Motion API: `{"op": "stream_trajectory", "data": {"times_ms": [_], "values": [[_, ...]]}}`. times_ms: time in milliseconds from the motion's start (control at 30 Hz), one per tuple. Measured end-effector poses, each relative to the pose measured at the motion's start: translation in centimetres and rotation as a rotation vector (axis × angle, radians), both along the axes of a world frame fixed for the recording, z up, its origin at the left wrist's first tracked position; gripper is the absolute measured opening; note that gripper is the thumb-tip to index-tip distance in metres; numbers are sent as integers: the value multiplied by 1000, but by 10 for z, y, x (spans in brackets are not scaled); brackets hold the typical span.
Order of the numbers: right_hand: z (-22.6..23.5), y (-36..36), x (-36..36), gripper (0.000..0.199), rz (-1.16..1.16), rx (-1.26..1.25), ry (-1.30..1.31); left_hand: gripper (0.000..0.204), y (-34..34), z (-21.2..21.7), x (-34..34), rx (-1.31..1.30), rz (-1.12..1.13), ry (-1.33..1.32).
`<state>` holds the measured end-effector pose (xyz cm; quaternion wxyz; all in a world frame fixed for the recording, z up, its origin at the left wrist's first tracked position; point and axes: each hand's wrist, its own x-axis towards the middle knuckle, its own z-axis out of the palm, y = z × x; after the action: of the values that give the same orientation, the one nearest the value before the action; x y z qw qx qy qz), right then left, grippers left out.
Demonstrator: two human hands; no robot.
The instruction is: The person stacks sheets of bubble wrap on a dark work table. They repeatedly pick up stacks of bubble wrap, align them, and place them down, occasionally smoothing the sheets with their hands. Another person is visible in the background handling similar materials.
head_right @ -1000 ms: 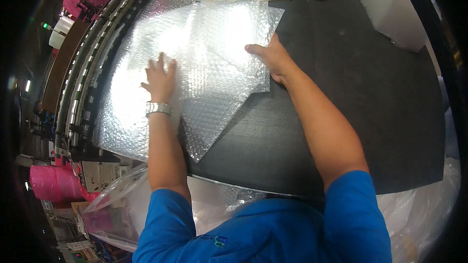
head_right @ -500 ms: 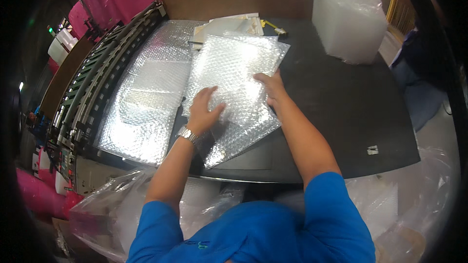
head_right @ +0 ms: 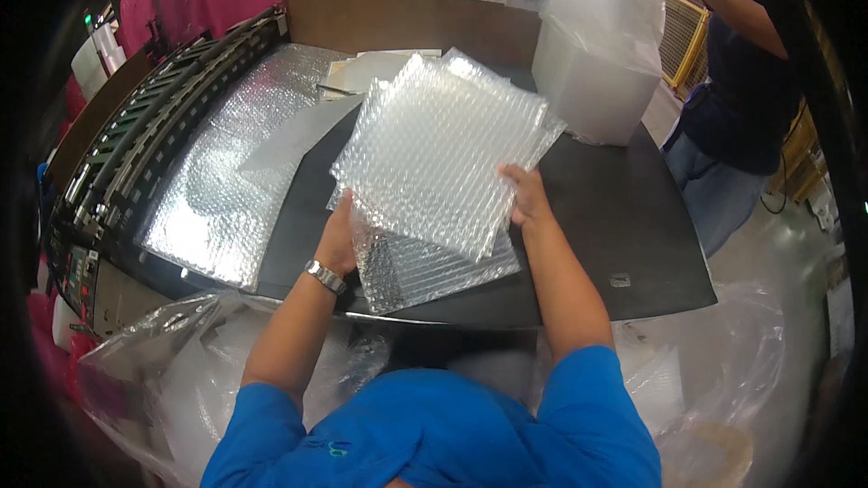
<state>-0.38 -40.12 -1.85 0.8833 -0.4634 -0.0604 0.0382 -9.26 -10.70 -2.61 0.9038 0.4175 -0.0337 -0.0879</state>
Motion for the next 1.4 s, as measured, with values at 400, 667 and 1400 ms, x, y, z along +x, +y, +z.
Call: {"op": "stream_trajectory", "data": {"times_ms": [400, 667, 1400], "values": [[73, -8, -48, 68, -53, -103, -444, 104, 38, 79, -4, 285, 266, -638], [27, 7, -69, 76, 27, -381, -278, 81, 32, -11, -5, 263, 30, -193], [-13, -10, -50, 59, 1, 103, 206, 22, -38, -11, -109, 63, 66, 421]]}}
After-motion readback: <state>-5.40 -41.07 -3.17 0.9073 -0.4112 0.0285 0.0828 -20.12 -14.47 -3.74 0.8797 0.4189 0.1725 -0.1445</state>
